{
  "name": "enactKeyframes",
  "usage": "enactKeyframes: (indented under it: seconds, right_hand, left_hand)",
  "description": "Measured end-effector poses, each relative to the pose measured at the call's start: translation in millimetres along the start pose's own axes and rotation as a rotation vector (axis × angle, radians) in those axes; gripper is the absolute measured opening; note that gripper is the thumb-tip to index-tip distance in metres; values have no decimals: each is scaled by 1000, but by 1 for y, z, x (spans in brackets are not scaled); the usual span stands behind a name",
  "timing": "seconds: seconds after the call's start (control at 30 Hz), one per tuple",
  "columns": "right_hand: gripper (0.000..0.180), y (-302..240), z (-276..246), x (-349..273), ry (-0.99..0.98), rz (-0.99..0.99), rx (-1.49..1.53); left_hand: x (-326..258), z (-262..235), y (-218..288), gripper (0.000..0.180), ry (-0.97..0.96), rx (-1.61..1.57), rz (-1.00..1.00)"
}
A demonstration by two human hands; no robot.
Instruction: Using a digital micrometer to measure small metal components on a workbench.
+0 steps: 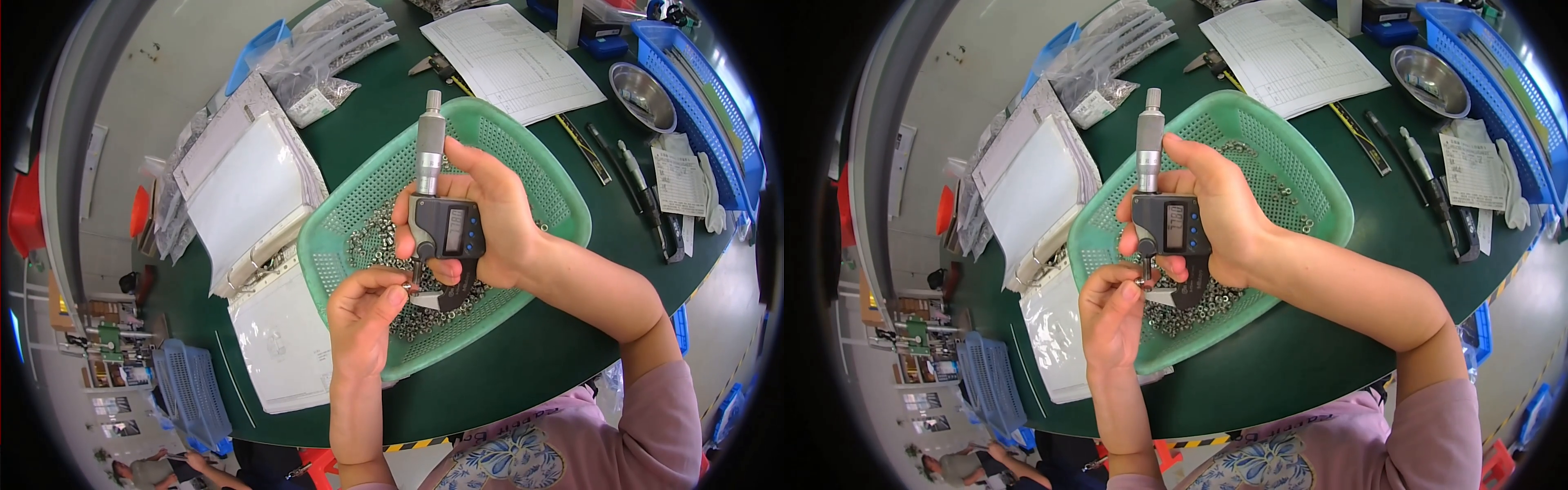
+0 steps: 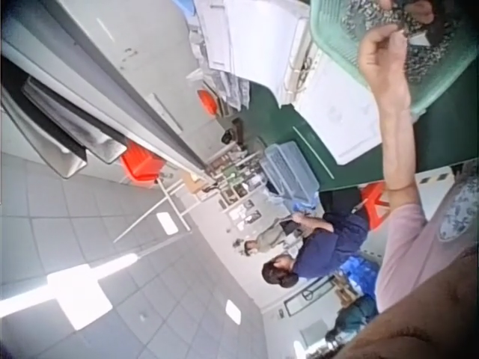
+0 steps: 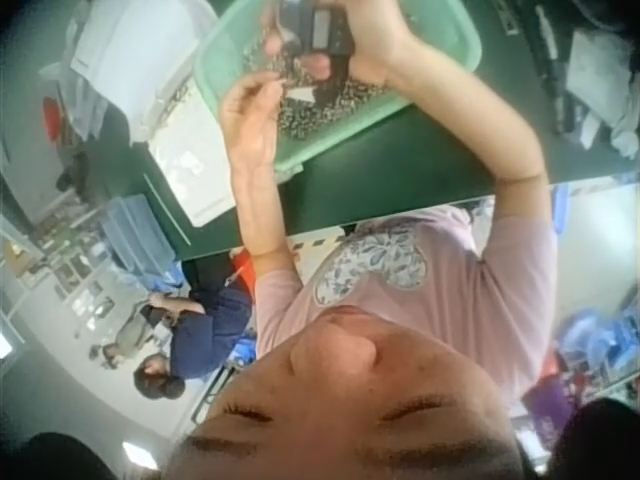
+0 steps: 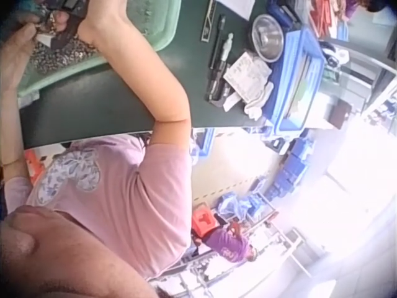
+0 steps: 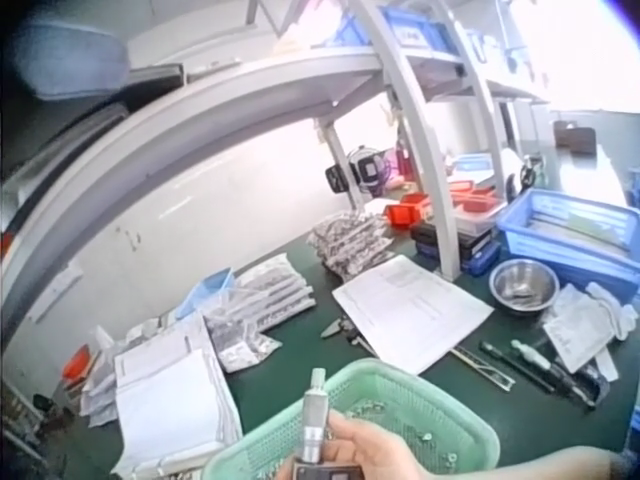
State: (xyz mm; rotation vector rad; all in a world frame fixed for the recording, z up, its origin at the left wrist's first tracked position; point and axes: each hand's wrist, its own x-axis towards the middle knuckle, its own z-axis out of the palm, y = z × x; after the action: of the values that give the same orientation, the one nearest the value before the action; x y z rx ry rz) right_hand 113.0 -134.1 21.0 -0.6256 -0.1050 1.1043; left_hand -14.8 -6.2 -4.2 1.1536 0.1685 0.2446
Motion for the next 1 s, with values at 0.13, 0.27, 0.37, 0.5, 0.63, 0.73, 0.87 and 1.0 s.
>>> enactKeyframes:
  seconds: [0.13, 0.27, 0.37, 0.5, 0.63, 0.73, 0.87, 1.0]
  right_hand:
    - [62, -1, -2, -1, -34, -2, -15]
    - [62, -2, -3, -1, -51, -2, -30]
    - [62, -2, -4, -1, -58, 4, -22]
    - [61, -1, -3, -1, -54, 17, -18]
    - [62, -1, -2, -1, -69, 1, -54]
    - [64, -1, 0, -4, -65, -20, -55]
    - [67, 0, 0, -3, -70, -18, -7]
    - [67, 0, 0, -4, -80, -31, -64]
  left_hand:
    - [0, 0, 1, 13, -4, 13, -4]
    - [0, 2, 0, 13, -6, 16, 5]
    - [0, 2, 0, 12, -14, 42, 17]
    - [-1, 1, -1, 12, -30, 58, 25]
    - [-1, 1, 0, 11, -36, 66, 23]
    - [-1, 2, 0, 11, -31, 61, 35]
    - [-1, 2, 0, 11, -32, 49, 33]
    - [-2, 2, 0, 11, -21, 47, 22]
